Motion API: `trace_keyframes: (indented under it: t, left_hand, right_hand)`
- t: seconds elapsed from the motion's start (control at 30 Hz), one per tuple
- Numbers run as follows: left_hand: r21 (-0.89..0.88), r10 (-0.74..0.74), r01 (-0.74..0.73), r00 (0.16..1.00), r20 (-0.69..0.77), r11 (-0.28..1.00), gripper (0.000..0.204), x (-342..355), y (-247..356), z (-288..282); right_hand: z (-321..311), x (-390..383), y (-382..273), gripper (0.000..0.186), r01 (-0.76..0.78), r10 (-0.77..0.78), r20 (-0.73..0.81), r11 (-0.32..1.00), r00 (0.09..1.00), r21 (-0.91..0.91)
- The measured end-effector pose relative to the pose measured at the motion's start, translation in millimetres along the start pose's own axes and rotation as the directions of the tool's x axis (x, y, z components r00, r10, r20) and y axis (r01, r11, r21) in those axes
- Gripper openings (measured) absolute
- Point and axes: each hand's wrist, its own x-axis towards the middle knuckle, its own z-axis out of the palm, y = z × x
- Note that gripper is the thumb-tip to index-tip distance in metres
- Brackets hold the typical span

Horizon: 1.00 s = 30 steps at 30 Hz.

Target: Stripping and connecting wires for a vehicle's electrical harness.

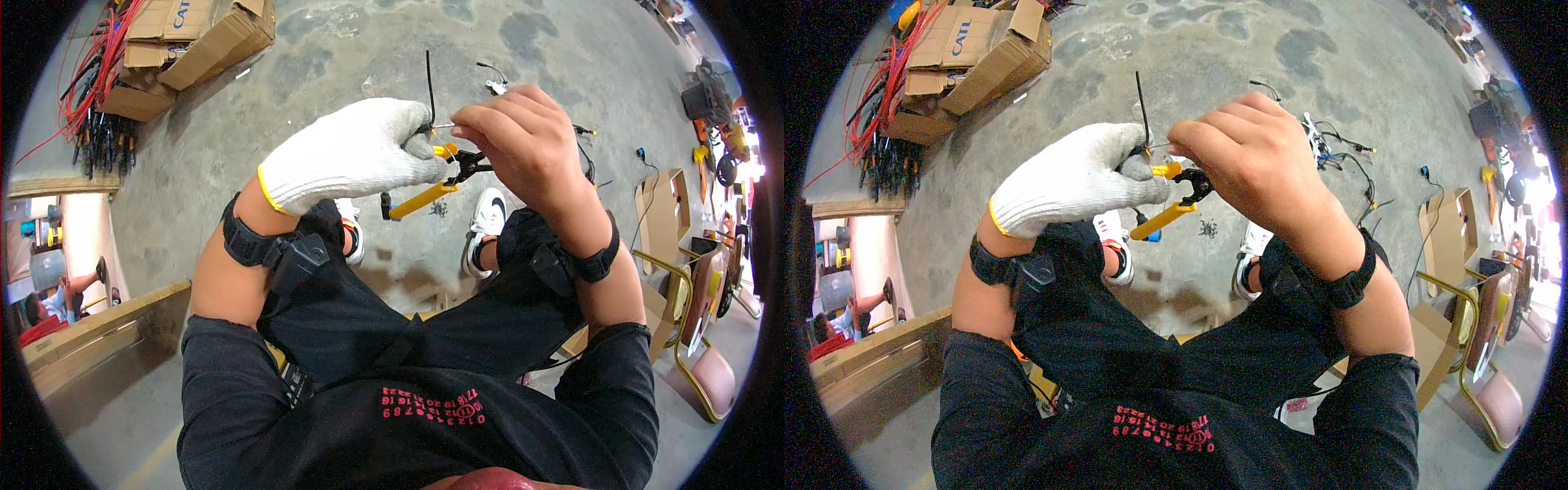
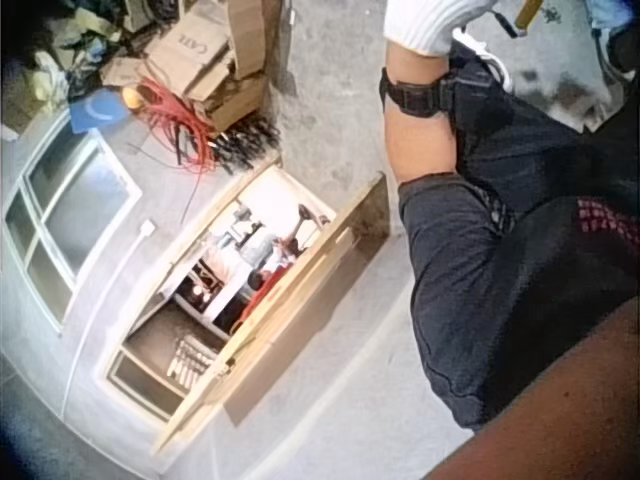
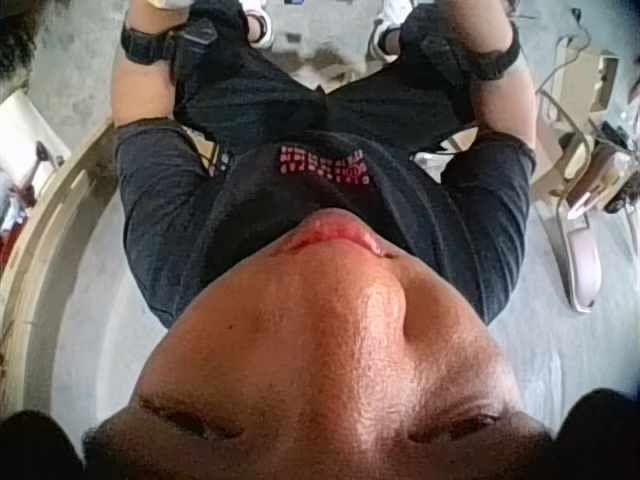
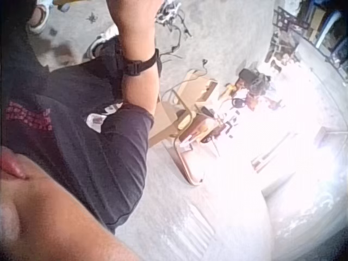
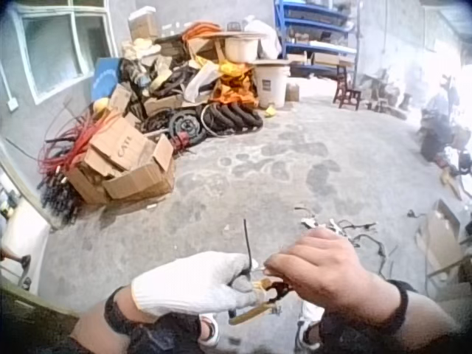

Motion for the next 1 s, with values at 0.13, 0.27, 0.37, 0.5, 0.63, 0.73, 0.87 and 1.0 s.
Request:
trace_keyframes:
  t: [0.13, 0.27, 0.37, 0.5, 0.63, 0.73, 0.87, 1.0]
  left_hand:
    - [0.157, 0.132, -0.108, 0.98, -0.15, 0.982, 0.031, -1, -2, 9]
    - [0.389, 0.284, -0.182, 0.933, -0.222, 0.903, 0.025, -4, -7, 14]
    - [0.451, 0.362, -0.222, 0.897, -0.253, 0.865, 0.024, -5, -10, 15]
    - [0.451, 0.361, -0.221, 0.898, -0.251, 0.865, 0.025, -5, -11, 12]
    - [0.298, 0.227, -0.154, 0.947, -0.227, 0.942, 0.028, -5, -11, 3]
    - [0.162, 0.148, -0.121, 0.975, -0.164, 0.979, 0.032, -6, -10, -3]
    - [-0.056, 0.041, -0.044, 0.998, -0.047, 0.997, 0.028, -3, -9, 2]
    - [-0.103, 0.098, -0.103, 0.994, -0.053, 0.989, 0.027, -6, -6, 2]
  right_hand:
    - [-2, -2, -10, 0.009, -0.182, 0.169, 0.11, 0.976, 0.979, 0.121]
    - [-6, -2, -19, 0.017, -0.75, 0.523, 0.538, 0.433, 0.661, 0.5]
    - [-13, 0, -15, 0.024, -0.887, 0.443, 0.793, 0.012, 0.418, 0.461]
    - [-1, 1, -10, 0.025, -0.861, 0.411, 0.781, 0.02, 0.471, 0.508]
    - [7, -4, -16, 0.016, -0.434, 0.383, 0.204, 0.813, 0.901, 0.387]
    - [3, -1, -11, 0.017, -0.212, 0.205, 0.058, 0.958, 0.977, 0.195]
    - [-2, 0, -3, 0.022, -0.004, 0.005, -0.025, 0.998, 1.0, 0.07]
    - [-1, 0, -10, 0.011, -0.006, 0.011, -0.064, 0.998, 0.998, 0.066]
